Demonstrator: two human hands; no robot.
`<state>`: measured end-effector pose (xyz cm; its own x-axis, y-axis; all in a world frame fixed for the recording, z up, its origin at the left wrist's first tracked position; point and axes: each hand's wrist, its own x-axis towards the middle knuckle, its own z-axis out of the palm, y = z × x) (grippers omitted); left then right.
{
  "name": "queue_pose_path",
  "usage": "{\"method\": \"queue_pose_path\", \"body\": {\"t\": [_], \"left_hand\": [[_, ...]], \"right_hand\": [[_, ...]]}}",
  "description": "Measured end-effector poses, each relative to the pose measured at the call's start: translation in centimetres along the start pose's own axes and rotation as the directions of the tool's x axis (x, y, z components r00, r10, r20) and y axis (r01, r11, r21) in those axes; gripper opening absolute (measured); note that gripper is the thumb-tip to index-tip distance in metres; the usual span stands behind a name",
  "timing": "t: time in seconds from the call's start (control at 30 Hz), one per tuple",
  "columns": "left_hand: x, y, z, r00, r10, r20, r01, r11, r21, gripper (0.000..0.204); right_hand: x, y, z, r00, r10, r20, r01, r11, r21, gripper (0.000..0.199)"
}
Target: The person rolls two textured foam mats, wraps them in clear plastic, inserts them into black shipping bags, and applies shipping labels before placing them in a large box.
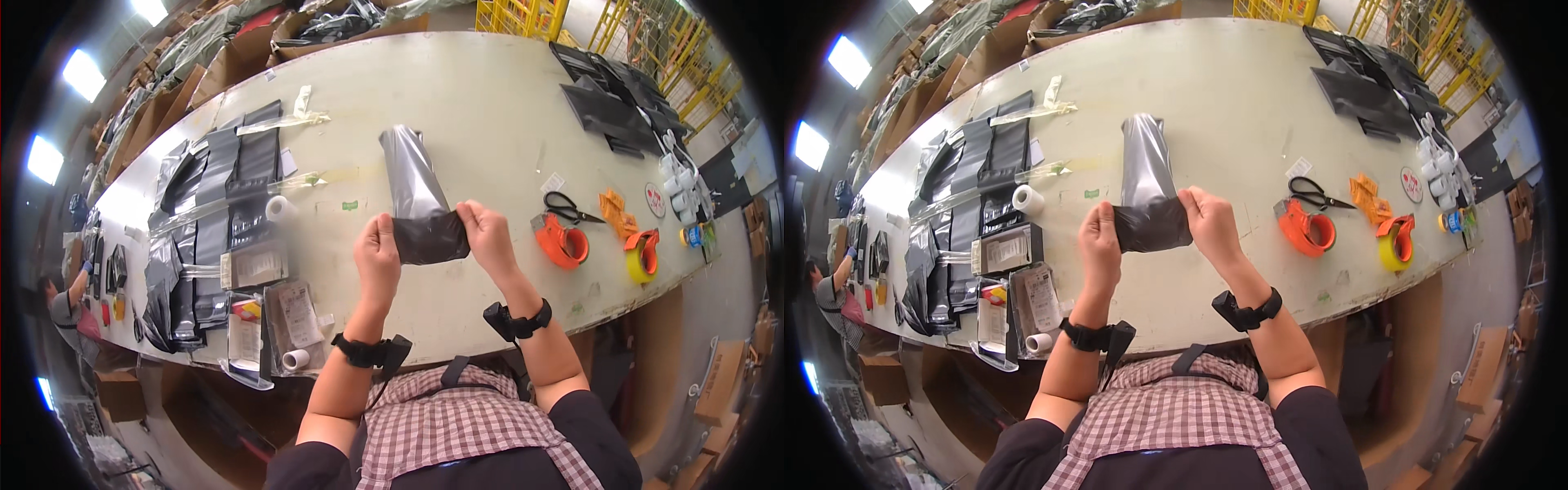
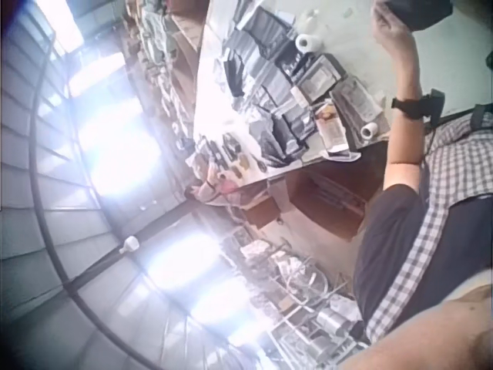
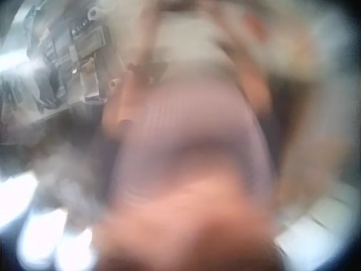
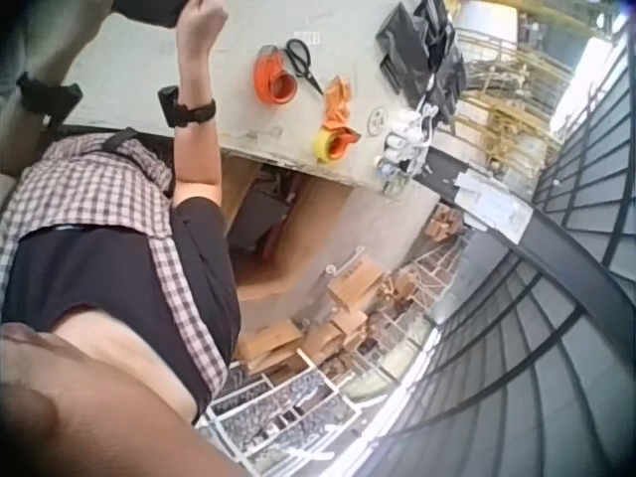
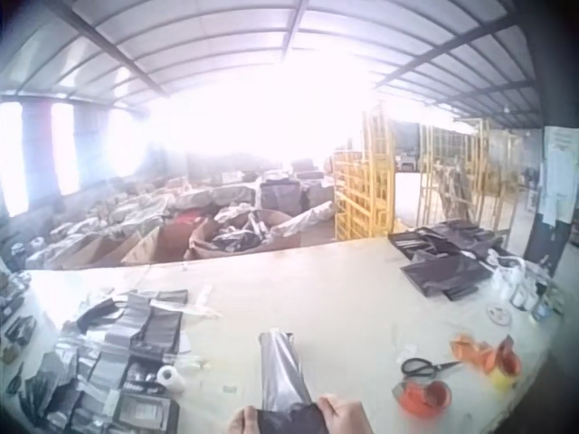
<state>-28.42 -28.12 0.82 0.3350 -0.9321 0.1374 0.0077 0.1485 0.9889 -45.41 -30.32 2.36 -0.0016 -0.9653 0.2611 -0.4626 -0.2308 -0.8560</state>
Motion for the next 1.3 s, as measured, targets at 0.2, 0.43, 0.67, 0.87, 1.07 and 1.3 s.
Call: {"method": "queue_pose_path", "body": {"t": [0.2, 0.43, 0.67, 0.87, 1.07, 1.3], "left_hand": [[-3.6, -11.3, -1.2, 0.995, -0.097, 0.034, 0.063, 0.837, 0.544, 0.035], [-2.2, -12.8, -1.4, 0.967, -0.254, -0.001, 0.214, 0.815, 0.538, 0.042], [-10.6, -12.4, -4.9, 0.88, -0.366, 0.302, 0.108, 0.773, 0.625, 0.02], [-4.3, -7.4, -16.5, 0.988, 0.145, -0.059, 0.001, 0.375, 0.927, 0.026], [-2.9, -8.8, -21.1, 0.958, -0.111, -0.264, 0.27, 0.037, 0.962, 0.033], [-2.4, -5.0, -20.5, 0.972, -0.089, -0.217, 0.235, 0.399, 0.887, 0.018]], "right_hand": [[-5.0, 10.9, 6.7, 0.998, -0.032, 0.049, 0.047, 0.935, -0.352, 0.037], [-4.9, 11.3, 8.5, 0.956, 0.291, -0.038, -0.293, 0.934, -0.206, 0.033], [-14.0, 9.9, 3.5, 0.893, 0.205, 0.401, -0.062, 0.938, -0.341, 0.038], [-18.8, 6.9, 2.1, 0.807, 0.286, 0.517, -0.092, 0.925, -0.367, 0.031], [-16.8, 6.8, 1.0, 0.681, 0.322, 0.657, -0.04, 0.913, -0.406, 0.029], [-11.1, 3.1, -1.6, 0.829, 0.168, 0.533, -0.171, 0.984, -0.044, 0.028]]}}
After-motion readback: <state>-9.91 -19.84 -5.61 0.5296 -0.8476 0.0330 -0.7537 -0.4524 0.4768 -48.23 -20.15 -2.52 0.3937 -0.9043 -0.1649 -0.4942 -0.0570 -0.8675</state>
